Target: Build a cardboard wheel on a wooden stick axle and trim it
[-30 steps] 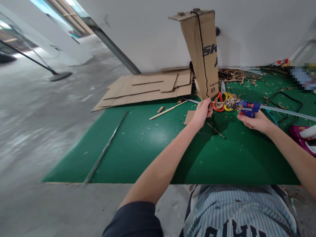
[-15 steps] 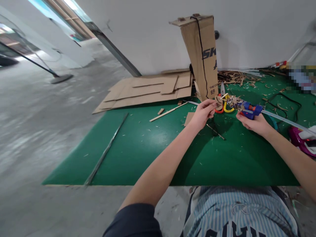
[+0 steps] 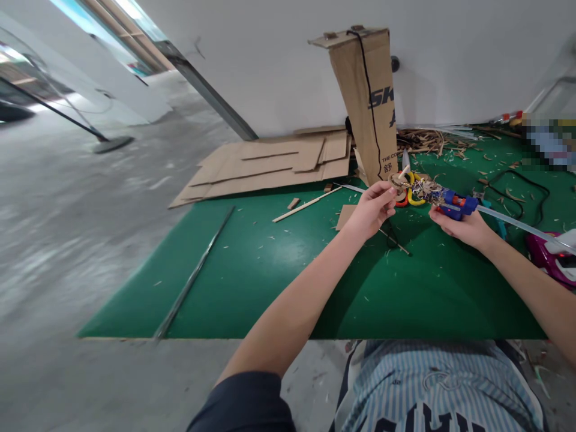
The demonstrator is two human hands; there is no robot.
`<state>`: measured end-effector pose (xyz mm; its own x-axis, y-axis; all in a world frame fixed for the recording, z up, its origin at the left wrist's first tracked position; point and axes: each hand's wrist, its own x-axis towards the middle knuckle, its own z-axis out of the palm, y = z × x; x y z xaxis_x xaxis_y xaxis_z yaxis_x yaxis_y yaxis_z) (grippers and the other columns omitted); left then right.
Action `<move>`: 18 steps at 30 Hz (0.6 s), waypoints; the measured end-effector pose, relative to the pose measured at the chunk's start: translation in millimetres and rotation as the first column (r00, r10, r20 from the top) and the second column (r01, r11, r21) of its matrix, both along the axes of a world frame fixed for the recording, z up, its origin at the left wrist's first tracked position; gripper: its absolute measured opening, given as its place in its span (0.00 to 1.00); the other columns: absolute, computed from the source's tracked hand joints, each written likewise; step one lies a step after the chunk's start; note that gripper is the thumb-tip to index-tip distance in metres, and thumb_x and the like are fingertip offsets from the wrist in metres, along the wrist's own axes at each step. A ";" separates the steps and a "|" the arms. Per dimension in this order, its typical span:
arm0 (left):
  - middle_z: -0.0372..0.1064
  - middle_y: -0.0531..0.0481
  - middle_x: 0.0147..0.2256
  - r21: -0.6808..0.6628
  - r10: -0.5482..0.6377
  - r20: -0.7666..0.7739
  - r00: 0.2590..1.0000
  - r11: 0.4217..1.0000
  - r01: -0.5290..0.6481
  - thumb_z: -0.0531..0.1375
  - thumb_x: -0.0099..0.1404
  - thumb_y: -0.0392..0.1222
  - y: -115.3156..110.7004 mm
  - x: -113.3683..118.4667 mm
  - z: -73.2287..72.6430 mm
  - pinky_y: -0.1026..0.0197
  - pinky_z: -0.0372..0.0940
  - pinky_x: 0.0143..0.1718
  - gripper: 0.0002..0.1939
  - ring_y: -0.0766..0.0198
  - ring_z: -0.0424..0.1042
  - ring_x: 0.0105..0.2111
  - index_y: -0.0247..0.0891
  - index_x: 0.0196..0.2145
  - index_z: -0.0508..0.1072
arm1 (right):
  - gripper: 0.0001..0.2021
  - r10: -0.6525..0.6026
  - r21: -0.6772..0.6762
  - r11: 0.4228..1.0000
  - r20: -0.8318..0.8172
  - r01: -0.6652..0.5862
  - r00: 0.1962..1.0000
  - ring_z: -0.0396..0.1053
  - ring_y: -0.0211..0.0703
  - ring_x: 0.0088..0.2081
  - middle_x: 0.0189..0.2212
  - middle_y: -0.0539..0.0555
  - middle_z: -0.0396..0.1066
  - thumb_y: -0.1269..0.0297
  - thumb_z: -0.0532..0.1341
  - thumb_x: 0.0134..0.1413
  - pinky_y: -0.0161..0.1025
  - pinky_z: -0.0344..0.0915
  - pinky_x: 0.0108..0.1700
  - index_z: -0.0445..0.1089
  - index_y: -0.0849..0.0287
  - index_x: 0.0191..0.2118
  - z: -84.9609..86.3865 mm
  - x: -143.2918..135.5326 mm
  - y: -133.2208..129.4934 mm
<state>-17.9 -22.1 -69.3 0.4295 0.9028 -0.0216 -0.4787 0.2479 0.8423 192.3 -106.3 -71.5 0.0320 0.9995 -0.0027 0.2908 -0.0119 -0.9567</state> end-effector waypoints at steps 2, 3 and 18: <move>0.61 0.58 0.23 -0.014 -0.008 0.017 1.000 1.000 0.008 0.73 0.52 0.39 0.0 -0.8 0.3 0.70 0.56 0.20 0.14 0.74 0.60 0.22 0.38 0.27 0.71 | 0.23 0.009 -0.019 1.000 -0.013 -0.009 1.000 0.56 0.34 0.19 0.19 0.46 0.61 0.41 0.67 0.47 0.36 0.54 0.21 0.71 0.57 0.37 -0.6 0.2 -0.2; 0.61 0.58 0.23 -0.022 -0.011 0.018 1.000 1.000 0.011 0.73 0.52 0.39 0.1 -1.1 0.3 0.70 0.56 0.20 0.14 0.74 0.60 0.22 0.38 0.27 0.70 | 0.23 0.013 -0.029 0.999 -0.021 -0.014 1.000 0.55 0.33 0.18 0.18 0.45 0.60 0.40 0.67 0.47 0.36 0.53 0.21 0.71 0.57 0.37 -0.7 0.2 -0.2; 0.65 0.57 0.25 0.081 0.023 -0.073 0.997 0.997 -0.017 0.71 0.57 0.43 -1.3 2.8 -2.0 0.70 0.56 0.20 0.10 0.76 0.59 0.20 0.39 0.33 0.76 | 0.25 -0.031 -0.063 0.998 0.007 0.031 1.000 0.54 0.35 0.15 0.13 0.43 0.58 0.38 0.67 0.47 0.35 0.52 0.18 0.66 0.56 0.38 7.3 -5.6 -0.7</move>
